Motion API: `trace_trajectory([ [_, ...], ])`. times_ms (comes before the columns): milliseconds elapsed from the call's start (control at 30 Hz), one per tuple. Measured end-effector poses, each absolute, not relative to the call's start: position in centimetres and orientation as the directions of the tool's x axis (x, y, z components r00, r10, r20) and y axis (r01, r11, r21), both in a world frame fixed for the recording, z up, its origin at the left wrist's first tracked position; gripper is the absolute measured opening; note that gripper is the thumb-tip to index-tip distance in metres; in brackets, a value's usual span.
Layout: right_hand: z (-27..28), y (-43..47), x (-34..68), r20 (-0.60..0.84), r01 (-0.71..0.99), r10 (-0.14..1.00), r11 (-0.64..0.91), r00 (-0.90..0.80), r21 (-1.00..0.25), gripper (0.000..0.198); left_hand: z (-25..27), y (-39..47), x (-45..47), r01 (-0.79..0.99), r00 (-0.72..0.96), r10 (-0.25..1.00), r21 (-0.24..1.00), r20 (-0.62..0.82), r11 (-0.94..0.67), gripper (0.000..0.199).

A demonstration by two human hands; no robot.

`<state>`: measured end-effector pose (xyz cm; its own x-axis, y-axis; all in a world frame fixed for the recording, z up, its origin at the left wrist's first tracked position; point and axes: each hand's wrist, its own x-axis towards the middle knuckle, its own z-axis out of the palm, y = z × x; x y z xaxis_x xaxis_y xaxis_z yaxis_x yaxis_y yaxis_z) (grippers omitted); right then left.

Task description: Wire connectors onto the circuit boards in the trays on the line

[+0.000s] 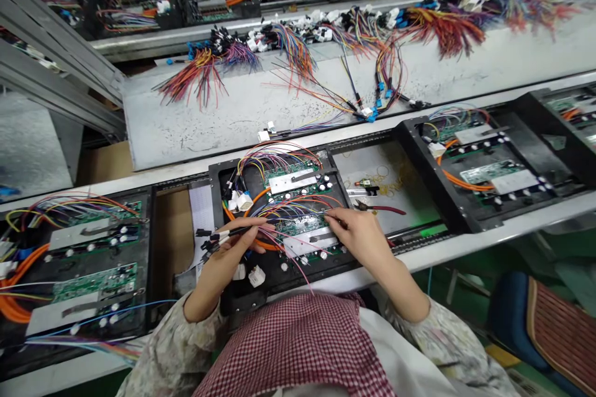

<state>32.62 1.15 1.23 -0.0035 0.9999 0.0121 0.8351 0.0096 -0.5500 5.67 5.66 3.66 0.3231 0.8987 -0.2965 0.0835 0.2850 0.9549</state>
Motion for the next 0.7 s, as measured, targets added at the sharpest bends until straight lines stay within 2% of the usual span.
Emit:
trace_trajectory([
  [67, 1.5, 1.0, 32.8, 0.036, 0.869, 0.999, 0.007, 0.013, -0.494, 0.028, 3.9, 5.7, 5.7, 0.096, 0.314, 0.906, 0.959, -0.284, 0.268, 0.026],
  [133, 2.2, 0.6, 32.7, 0.136, 0.898, 0.989, 0.002, 0.065, -0.441, 0.029, 4.1, 5.7, 5.7, 0.127, 0.308, 0.909, 0.959, -0.28, 0.252, 0.025],
  [200, 3.2, 0.2, 32.1, 0.26, 0.89, 0.962, 0.051, 0.077, -0.453, 0.027, 4.2, 5.7, 5.6, 0.164, 0.3, 0.909, 0.955, -0.287, 0.248, 0.024],
  [267, 3.8, 0.2, 31.0, 0.325, 0.854, 0.946, 0.169, 0.0, -0.492, 0.025, 3.9, 5.9, 5.4, 0.19, 0.291, 0.911, 0.951, -0.292, 0.244, 0.025],
  [433, 3.7, 1.5, 28.1, 0.303, 0.794, 0.903, 0.417, -0.305, -0.442, 0.028, 2.8, 6.4, 5.2, 0.189, 0.316, 0.901, 0.951, -0.297, 0.247, 0.026],
  [700, 2.6, 0.7, 28.6, 0.333, 0.743, 0.883, 0.462, -0.331, -0.485, 0.016, 3.4, 5.1, 6.1, 0.015, 0.348, 0.874, 0.934, -0.34, 0.358, 0.022],
])
